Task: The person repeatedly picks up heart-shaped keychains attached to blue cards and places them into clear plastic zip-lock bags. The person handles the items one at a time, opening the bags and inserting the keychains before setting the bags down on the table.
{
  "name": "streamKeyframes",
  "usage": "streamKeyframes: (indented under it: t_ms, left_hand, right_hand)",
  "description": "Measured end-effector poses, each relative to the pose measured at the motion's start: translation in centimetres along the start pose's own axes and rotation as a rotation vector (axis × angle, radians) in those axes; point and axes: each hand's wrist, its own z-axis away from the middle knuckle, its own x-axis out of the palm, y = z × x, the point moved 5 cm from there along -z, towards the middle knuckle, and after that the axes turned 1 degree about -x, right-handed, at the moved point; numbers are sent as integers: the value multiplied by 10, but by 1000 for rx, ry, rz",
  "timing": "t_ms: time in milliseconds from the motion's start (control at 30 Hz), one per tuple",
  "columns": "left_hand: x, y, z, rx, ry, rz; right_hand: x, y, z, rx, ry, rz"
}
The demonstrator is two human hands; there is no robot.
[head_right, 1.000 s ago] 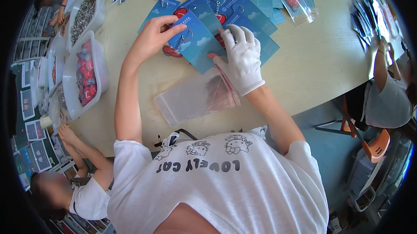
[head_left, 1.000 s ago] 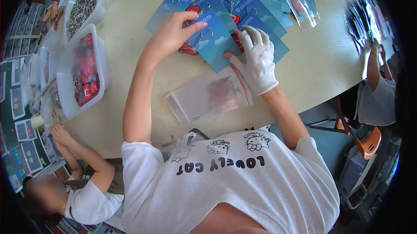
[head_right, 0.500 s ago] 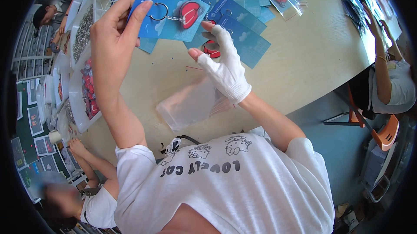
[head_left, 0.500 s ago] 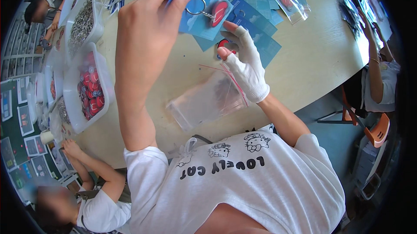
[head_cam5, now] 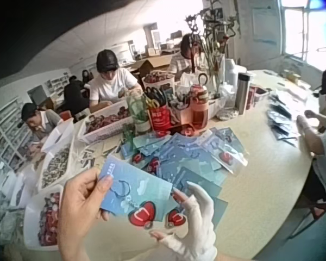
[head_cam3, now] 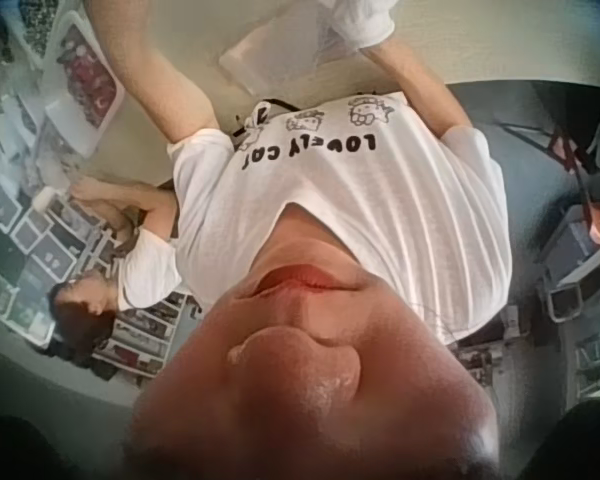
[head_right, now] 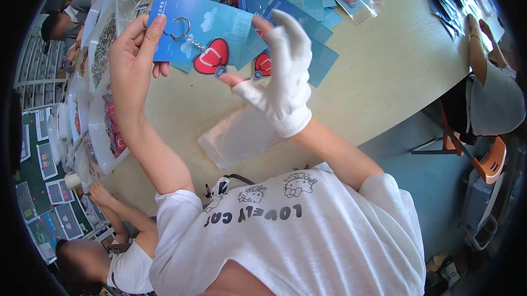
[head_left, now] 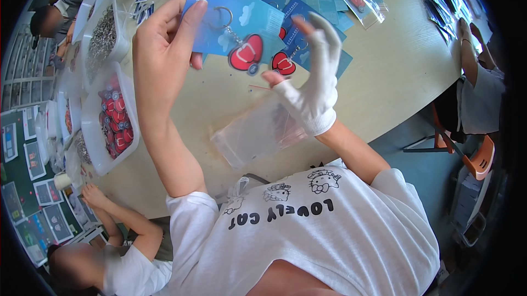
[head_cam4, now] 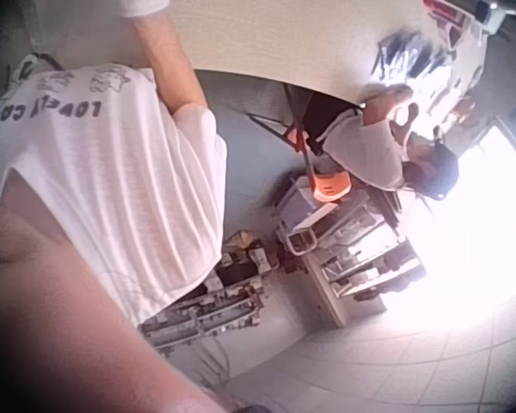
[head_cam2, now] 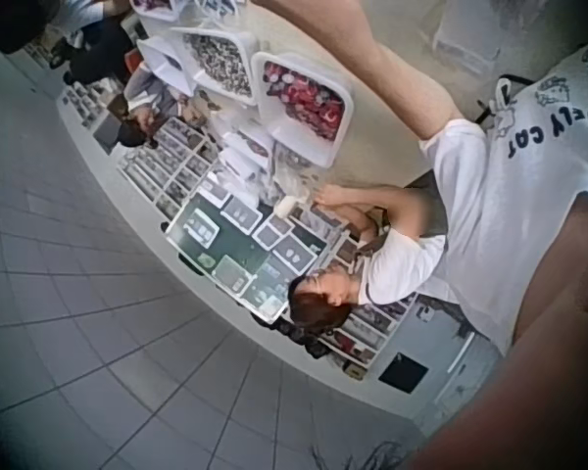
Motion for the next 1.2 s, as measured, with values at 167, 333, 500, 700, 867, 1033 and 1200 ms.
streamKeyframes:
  t_ms: [167, 333, 500, 700, 867, 1033, 1200]
  left_hand:
    - [3, -7, -1, 17, -18, 22]
    - [-2, -14, 1, 5, 2, 17]
    - [-13, -16, 0, 5, -15, 57]
    - [-6, -15, 2, 8, 6, 80]
    - [-7, -15, 4, 34, 3, 315]
    - [-5, -23, 7, 31, 1, 329]
    - [0, -35, 15, -2, -36, 323]
  right_hand:
    - [24, 1, -3, 163, -90, -109]
    - [28, 10, -2, 319, -123, -334]
    - [-5, -3, -26, 52, -45, -213]
    - [-18, -15, -35, -321, 19, 46]
    - [-2, -23, -23, -631, -33, 305]
    - [6, 4, -16, -55, -145, -142]
    - [41, 30, 9, 896, -218, -1080]
